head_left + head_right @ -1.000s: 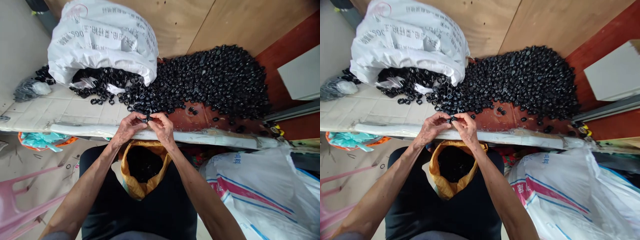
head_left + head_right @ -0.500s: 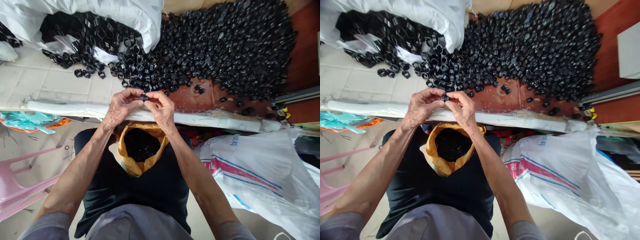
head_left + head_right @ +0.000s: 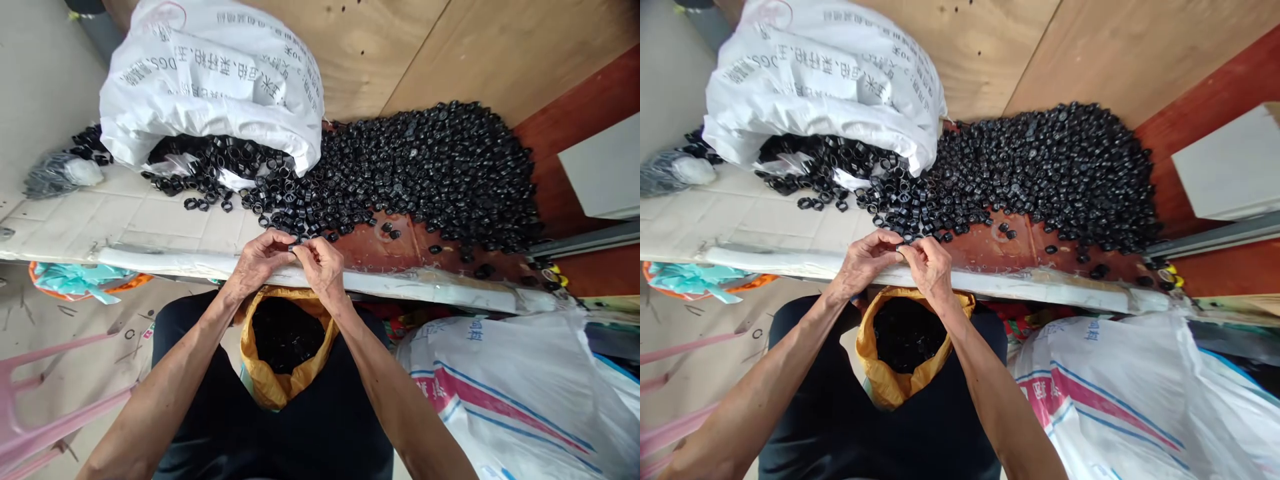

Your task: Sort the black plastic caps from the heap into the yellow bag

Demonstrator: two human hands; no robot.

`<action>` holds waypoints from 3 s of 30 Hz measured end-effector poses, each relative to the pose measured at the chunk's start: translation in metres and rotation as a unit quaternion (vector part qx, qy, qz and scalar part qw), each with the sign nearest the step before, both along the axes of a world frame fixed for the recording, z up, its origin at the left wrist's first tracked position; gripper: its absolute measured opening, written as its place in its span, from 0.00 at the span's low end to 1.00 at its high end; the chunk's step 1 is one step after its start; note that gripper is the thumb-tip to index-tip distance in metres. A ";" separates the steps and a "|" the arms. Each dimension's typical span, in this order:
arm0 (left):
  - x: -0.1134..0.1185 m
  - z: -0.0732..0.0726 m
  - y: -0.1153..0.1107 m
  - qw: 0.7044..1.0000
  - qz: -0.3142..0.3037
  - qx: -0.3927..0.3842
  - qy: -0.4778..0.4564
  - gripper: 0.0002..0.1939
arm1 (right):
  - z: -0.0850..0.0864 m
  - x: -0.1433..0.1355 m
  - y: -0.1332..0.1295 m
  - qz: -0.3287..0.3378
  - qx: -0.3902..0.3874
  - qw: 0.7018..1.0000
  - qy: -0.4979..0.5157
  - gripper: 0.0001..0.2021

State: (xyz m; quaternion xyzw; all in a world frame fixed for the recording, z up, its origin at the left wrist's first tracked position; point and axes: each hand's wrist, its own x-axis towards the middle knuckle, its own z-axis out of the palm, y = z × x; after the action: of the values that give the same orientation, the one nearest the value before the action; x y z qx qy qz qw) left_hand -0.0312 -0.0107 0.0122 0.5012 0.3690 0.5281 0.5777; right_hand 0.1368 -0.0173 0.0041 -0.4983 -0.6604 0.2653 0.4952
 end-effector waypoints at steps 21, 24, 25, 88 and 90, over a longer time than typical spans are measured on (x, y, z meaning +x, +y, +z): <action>-0.002 0.003 -0.004 0.998 0.007 -0.053 0.032 0.16 | -0.009 0.005 0.001 0.054 -0.040 0.990 0.122 0.11; -0.002 0.001 -0.004 0.999 0.002 -0.041 0.034 0.17 | -0.008 0.000 0.001 0.023 -0.006 0.997 0.077 0.13; -0.002 0.001 -0.004 0.999 0.002 -0.038 0.032 0.17 | -0.008 -0.002 0.001 0.015 0.006 0.998 0.062 0.13; 0.034 -0.025 0.017 0.833 0.096 0.207 0.504 0.05 | -0.026 0.033 0.018 -0.034 0.021 0.977 -0.210 0.11; 0.031 -0.027 0.014 0.844 0.104 0.219 0.478 0.05 | -0.022 0.034 0.015 -0.014 0.026 0.987 -0.158 0.11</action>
State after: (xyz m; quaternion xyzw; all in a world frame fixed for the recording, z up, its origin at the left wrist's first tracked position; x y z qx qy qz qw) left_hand 0.0001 0.0029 -0.0153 0.7634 0.5244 0.3474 0.1467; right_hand 0.1713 -0.0025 -0.0177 -0.5303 -0.7299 0.1588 0.4011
